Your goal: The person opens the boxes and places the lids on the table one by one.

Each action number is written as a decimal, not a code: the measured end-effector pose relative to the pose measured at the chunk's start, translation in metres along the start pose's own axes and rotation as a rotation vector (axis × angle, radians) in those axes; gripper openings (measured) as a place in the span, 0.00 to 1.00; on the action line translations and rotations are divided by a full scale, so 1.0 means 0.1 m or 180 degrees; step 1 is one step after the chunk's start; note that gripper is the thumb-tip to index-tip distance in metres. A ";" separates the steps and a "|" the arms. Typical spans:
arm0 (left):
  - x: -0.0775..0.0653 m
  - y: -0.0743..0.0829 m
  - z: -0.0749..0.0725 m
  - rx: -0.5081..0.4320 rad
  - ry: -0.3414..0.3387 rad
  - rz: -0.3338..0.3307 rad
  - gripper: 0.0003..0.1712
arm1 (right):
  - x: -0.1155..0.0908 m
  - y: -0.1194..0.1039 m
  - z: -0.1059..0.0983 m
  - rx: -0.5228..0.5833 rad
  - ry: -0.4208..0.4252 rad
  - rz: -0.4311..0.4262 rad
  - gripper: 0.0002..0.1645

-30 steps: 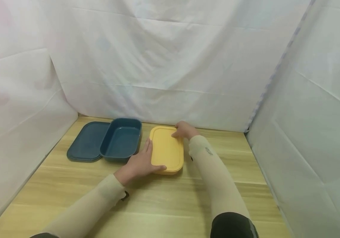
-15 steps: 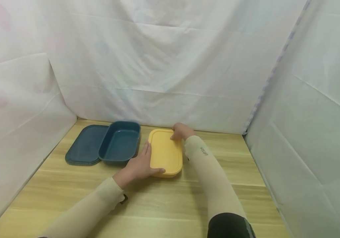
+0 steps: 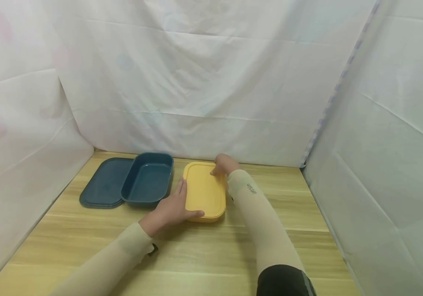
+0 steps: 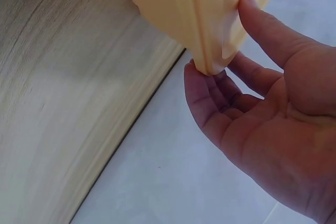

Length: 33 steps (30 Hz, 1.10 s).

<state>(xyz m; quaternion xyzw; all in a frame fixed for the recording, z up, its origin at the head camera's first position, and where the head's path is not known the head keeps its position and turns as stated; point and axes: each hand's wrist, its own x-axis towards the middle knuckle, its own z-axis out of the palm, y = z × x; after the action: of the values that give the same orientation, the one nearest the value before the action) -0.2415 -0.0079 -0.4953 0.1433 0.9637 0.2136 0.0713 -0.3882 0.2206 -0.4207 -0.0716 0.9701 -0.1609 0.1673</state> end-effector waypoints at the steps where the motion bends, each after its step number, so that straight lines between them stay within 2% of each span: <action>1: 0.00 0.00 0.00 -0.0007 0.0008 0.0005 0.86 | -0.01 0.00 0.00 0.0003 0.0007 0.0005 0.39; 13: -0.02 0.02 -0.01 0.0021 -0.0039 -0.0023 0.86 | -0.03 -0.02 -0.02 0.0089 -0.0051 0.0119 0.41; 22: -0.03 0.02 -0.03 0.0051 -0.0064 -0.0056 0.86 | 0.01 -0.05 -0.04 -0.0021 -0.0112 0.0157 0.43; 33: -0.01 0.01 -0.01 0.0010 -0.0079 -0.0039 0.86 | -0.01 -0.09 -0.02 -0.0088 0.0017 0.0231 0.34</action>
<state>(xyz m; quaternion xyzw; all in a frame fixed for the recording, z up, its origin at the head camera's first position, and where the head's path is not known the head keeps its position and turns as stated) -0.2405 -0.0076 -0.4934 0.1401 0.9640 0.2098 0.0842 -0.3870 0.2131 -0.4161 -0.0382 0.9746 -0.1414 0.1695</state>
